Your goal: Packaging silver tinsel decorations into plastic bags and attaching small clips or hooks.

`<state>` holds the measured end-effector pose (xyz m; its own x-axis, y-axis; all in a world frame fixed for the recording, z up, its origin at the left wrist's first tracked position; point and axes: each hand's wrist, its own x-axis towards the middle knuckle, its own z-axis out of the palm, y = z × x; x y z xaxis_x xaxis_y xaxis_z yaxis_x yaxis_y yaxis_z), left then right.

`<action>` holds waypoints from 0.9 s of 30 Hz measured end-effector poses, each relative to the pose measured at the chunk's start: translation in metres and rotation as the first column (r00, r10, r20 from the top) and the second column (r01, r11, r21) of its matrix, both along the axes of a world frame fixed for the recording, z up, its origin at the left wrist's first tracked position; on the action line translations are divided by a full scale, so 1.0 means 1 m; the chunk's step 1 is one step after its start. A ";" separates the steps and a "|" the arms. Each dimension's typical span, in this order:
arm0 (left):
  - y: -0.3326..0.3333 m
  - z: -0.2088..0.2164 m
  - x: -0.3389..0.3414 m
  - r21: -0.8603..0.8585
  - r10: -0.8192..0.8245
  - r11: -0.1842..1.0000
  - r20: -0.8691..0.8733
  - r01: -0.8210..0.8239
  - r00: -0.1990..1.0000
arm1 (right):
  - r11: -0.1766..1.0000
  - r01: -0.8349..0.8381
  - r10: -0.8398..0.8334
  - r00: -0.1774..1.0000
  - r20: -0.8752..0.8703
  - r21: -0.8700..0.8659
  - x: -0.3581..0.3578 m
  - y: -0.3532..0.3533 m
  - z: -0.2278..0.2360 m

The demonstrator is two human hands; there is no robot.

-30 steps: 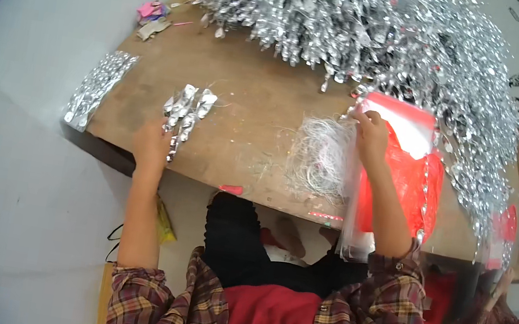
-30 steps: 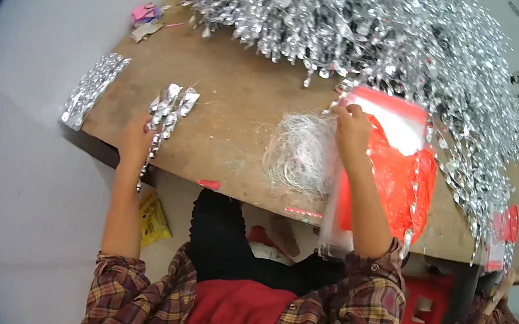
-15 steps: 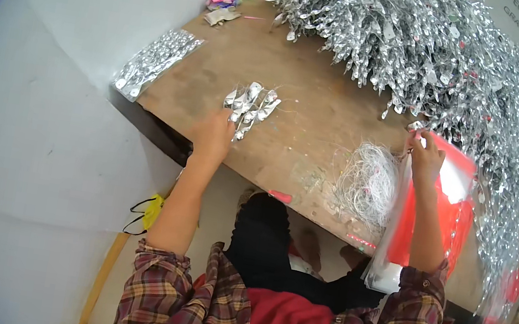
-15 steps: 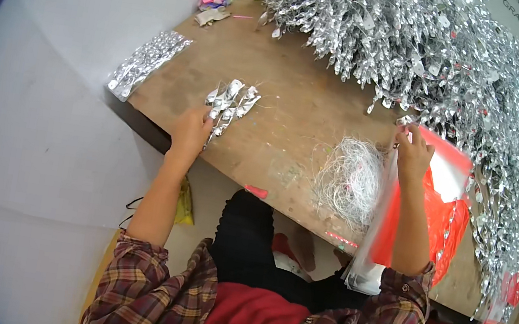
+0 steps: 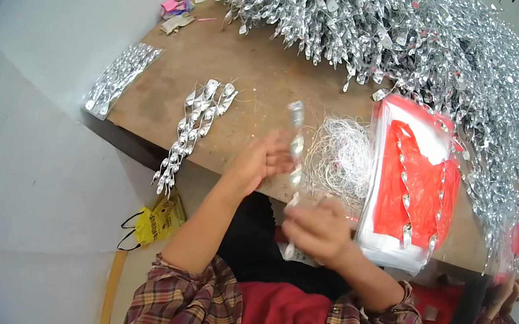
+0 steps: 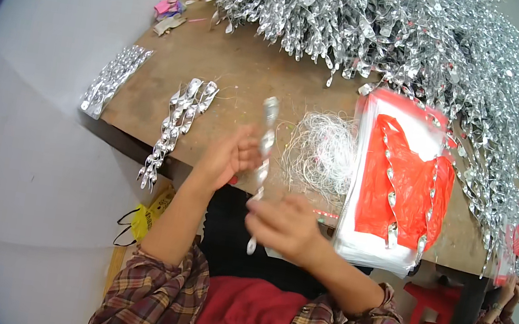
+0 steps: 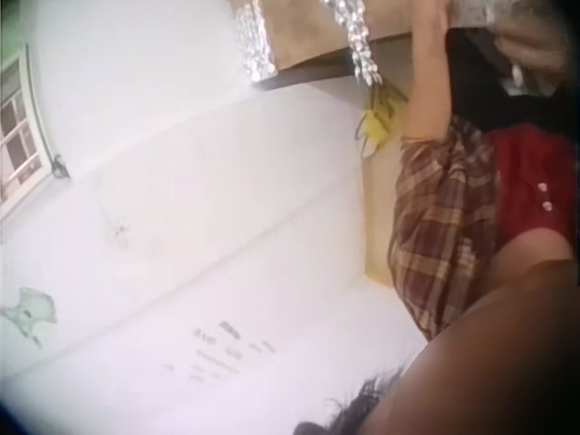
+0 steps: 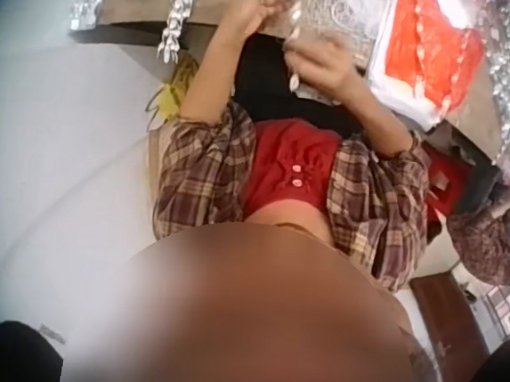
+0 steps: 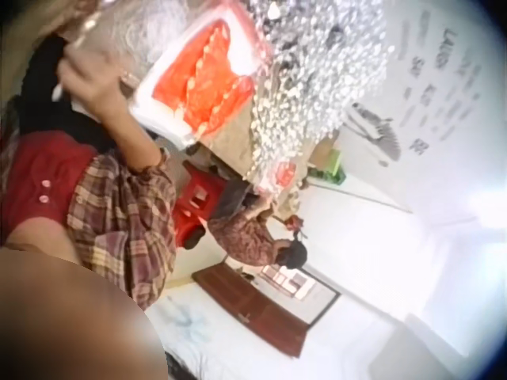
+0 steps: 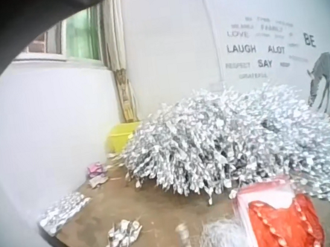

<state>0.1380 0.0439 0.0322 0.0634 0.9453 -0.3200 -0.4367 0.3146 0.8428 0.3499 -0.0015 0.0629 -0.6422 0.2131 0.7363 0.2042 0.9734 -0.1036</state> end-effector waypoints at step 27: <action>-0.058 0.000 0.001 0.176 0.139 0.974 0.031 -0.142 0.990 | 0.896 0.442 -0.434 0.892 0.127 -0.040 -0.059 0.174 -0.074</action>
<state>0.1391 -0.0140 0.0322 -0.0696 0.9868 -0.1463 -0.4822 0.0951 0.8709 0.2908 0.1721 -0.0109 -0.5492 0.5376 0.6398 0.6223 0.7741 -0.1162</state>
